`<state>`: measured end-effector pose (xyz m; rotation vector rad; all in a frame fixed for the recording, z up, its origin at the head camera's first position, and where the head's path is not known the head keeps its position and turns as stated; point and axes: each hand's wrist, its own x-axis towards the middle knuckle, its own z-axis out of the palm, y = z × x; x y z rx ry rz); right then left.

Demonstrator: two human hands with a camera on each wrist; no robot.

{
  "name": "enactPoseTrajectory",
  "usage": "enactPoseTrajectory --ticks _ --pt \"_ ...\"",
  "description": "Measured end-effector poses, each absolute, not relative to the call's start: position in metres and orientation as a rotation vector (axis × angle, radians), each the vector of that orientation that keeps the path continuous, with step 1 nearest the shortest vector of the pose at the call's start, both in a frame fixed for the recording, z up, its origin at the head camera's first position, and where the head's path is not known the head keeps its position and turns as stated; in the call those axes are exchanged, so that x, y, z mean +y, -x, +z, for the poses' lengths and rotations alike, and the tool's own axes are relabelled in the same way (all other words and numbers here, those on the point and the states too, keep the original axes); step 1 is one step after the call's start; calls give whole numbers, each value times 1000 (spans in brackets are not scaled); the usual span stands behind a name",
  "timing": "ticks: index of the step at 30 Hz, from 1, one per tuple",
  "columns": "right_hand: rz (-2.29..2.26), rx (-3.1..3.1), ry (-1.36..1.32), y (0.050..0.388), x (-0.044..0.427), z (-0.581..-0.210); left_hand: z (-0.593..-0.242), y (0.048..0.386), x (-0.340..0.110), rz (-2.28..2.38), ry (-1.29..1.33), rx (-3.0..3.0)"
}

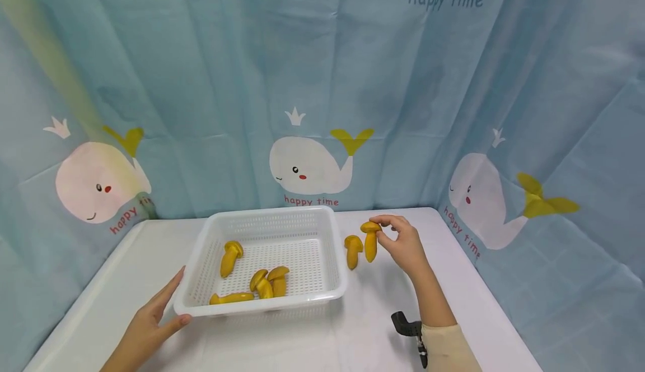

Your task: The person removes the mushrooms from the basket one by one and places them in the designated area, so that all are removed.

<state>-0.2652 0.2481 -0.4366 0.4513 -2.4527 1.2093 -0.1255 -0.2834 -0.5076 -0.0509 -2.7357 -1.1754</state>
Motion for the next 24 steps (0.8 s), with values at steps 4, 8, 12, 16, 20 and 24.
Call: enactPoseTrajectory --ticks 4,8,12,16,20,24 --pt "1231 -2480 -395 274 255 -449 -507 125 -283 -1182 77 -2714" --pt "1216 -2521 -348 285 263 -468 -507 124 -283 -1178 84 -2711" --pt "1195 -2574 -311 295 270 -485 -506 124 -283 -1173 79 -2717" --pt "1213 -2623 -252 302 273 -498 -504 123 -282 -1182 65 -2723" --pt "1219 -2671 -211 309 277 -509 -504 123 -282 -1201 61 -2723" --pt "1231 -2692 -194 312 279 -517 -506 123 -283 -1220 78 -2712"
